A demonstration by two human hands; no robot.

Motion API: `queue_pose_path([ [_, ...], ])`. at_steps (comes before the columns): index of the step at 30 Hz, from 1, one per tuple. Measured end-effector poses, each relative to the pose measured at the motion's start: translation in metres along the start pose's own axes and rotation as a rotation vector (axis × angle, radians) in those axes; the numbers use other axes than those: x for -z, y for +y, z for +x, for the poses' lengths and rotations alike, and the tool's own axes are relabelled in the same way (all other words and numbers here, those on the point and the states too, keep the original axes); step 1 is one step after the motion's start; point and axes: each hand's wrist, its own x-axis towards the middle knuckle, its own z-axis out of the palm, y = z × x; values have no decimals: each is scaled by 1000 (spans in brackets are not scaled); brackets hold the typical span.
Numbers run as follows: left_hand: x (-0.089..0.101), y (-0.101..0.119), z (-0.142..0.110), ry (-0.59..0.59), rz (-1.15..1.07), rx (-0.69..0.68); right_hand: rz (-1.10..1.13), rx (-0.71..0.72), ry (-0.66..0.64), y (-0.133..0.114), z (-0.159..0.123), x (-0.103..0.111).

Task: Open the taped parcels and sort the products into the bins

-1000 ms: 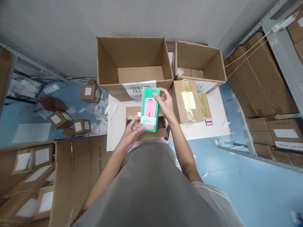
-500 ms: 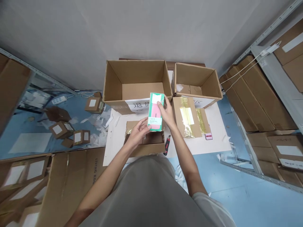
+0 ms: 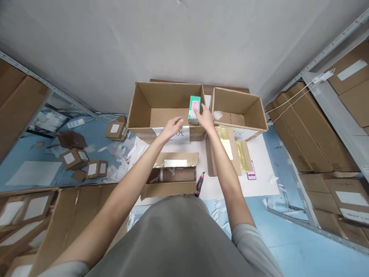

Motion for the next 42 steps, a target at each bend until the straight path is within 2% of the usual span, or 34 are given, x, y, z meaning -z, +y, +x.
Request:
queue_pose_path([
  [1, 10, -9, -14, -3, 35, 22, -3, -68, 1, 5, -24, 1],
  [3, 35, -27, -55, 5, 88, -28, 15, -133, -30, 13, -84, 2],
  [5, 61, -44, -104, 103, 157, -73, 62, -180, -49, 16, -149, 2],
  [7, 87, -61, -151, 219, 231, -51, 93, -229, -68, 18, -212, -1],
  [10, 117, -88, -205, 376, 272, 61, 69, -313, -97, 19, -287, -9],
  [11, 124, -97, -219, 393, 280, 110, 36, -339, -114, 20, -305, -13],
  [13, 134, -117, -240, 355, 297, 236, -35, -392, -163, 25, -331, -20],
  [16, 136, -139, -259, 229, 373, 354, -132, -426, -269, 34, -347, -32],
  [19, 130, -148, -264, 200, 555, 309, -238, -421, -368, 42, -344, -45],
  [23, 118, -145, -263, 212, 748, 223, -379, -450, -417, 43, -337, -56],
  [27, 116, -142, -271, 176, 773, 171, -471, -430, -446, 38, -338, -56],
  [30, 121, -145, -281, 187, 750, 122, -512, -431, -472, 33, -345, -55],
  [33, 129, -152, -291, 186, 743, 140, -534, -445, -513, 28, -355, -58],
  [38, 135, -165, -302, 115, 778, 168, -558, -340, -486, 21, -363, -65],
  [42, 134, -170, -306, 53, 760, 123, -546, -276, -414, 14, -344, -66],
])
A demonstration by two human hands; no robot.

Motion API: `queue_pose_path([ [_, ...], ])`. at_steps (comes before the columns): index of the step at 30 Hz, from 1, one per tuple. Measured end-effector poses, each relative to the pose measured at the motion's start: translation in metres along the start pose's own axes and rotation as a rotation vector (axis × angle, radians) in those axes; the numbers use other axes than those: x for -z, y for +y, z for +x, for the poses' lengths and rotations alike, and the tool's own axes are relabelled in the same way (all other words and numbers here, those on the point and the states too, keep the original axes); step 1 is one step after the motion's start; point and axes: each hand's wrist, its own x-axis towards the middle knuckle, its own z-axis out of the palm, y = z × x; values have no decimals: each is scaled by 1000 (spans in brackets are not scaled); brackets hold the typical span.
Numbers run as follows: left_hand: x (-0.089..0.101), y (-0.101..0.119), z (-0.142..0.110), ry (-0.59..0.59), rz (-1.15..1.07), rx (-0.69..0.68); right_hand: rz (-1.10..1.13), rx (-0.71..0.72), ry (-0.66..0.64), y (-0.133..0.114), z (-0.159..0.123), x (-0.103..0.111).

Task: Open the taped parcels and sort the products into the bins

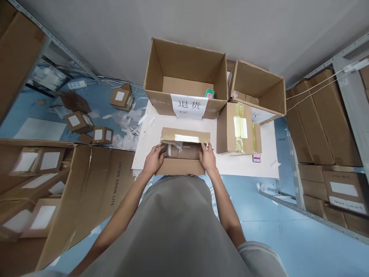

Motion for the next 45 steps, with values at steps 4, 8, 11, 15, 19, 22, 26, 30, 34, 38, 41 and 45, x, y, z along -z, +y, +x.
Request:
queue_pose_path([
  [4, -1, -4, -1, 7, -48, -49, 48, 15, 99, -5, 41, 16],
  [8, -3, -9, 0, 34, -107, -66, 68, -24, 104, -5, 84, 21],
  [11, -3, -11, 1, 35, -109, -63, 33, -53, 36, -3, 97, 18],
  [15, -1, -12, 1, 33, -74, -47, 18, -24, 23, 5, 90, 12],
  [19, 3, -4, 5, 118, 4, -97, 24, -13, 59, 18, 79, 2],
  [22, 7, 9, 18, 90, 98, -215, 56, -20, 88, 27, 75, -8],
  [26, 13, 19, 53, -5, 147, -302, 174, -21, 151, 36, 74, -20],
  [30, 24, 9, 73, -78, 60, -312, 481, -78, 268, 44, 77, -25],
  [34, 41, -16, 52, -294, -63, -310, 787, -98, 310, 50, 72, -18],
  [38, 55, -42, 9, -498, -103, -290, 866, -70, 280, 51, 45, -12],
  [41, 56, -50, -12, -518, -151, -259, 824, -43, 253, 47, 24, -18],
  [45, 58, -48, -19, -556, -175, -240, 809, -80, 196, 42, 7, -35],
])
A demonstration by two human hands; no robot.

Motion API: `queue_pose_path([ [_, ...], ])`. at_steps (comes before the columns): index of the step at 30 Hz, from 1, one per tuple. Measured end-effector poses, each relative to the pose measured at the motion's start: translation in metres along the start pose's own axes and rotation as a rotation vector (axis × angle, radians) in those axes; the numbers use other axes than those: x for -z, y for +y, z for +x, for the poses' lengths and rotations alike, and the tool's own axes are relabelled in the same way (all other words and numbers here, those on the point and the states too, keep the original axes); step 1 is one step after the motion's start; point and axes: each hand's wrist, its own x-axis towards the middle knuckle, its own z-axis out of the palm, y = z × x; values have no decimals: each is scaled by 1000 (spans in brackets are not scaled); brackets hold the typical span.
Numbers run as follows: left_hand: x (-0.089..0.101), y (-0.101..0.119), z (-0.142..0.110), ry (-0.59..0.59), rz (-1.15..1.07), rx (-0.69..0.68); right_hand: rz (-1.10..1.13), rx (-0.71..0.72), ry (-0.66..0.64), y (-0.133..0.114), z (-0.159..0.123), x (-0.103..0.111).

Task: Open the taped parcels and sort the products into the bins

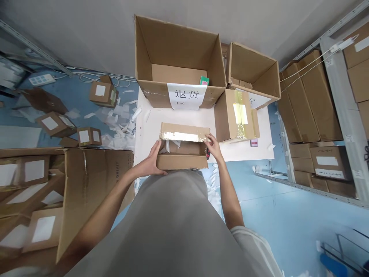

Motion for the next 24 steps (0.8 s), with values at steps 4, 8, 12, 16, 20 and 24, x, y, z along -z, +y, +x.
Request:
queue_pose_path([
  [4, 7, 8, 5, 123, -7, 66, -23, -41, -28, 4, -13, -4],
  [8, 13, 10, 28, 311, 5, 213, -19, -79, -43, 2, -17, 0],
  [12, 7, 0, 68, 420, -12, 190, -58, -52, -13, 5, -16, -11],
  [16, -7, -14, 89, 396, -167, 158, -165, -19, 53, 10, -20, -38],
  [20, -16, -18, 78, 468, -228, 142, -168, -17, 92, 2, -32, -55],
  [24, -15, -3, 56, 535, -214, 171, -117, 11, 137, -22, -46, -52],
])
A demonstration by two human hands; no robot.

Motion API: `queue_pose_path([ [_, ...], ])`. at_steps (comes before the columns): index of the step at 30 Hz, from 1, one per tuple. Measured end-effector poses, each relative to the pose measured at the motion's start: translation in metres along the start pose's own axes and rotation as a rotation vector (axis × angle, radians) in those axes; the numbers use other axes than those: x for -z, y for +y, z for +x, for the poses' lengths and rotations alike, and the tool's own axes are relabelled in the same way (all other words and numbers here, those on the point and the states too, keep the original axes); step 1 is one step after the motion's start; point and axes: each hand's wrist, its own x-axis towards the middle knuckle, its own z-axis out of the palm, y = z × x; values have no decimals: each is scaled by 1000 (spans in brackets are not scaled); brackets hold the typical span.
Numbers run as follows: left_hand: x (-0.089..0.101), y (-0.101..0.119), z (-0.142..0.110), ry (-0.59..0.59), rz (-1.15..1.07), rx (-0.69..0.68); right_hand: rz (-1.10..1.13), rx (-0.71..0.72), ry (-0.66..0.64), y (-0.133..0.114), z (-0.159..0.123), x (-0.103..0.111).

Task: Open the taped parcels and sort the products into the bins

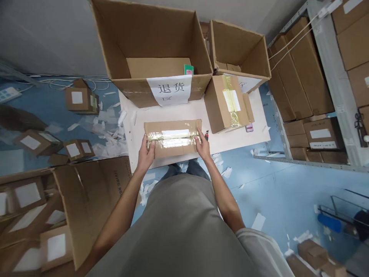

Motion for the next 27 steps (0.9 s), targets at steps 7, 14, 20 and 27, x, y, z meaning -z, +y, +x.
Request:
queue_pose_path([
  [7, 10, 58, -43, 42, -8, -82, 26, 50, 49, -40, -30, 46],
  [14, -28, 121, -104, 51, 48, -36, 71, 25, 83, -33, -81, 134],
  [20, -160, 173, -142, -50, 43, -26, 53, -40, 174, 31, -104, 270],
  [27, -356, 234, -146, -438, 76, -90, -30, -218, 460, 132, -153, 427],
])
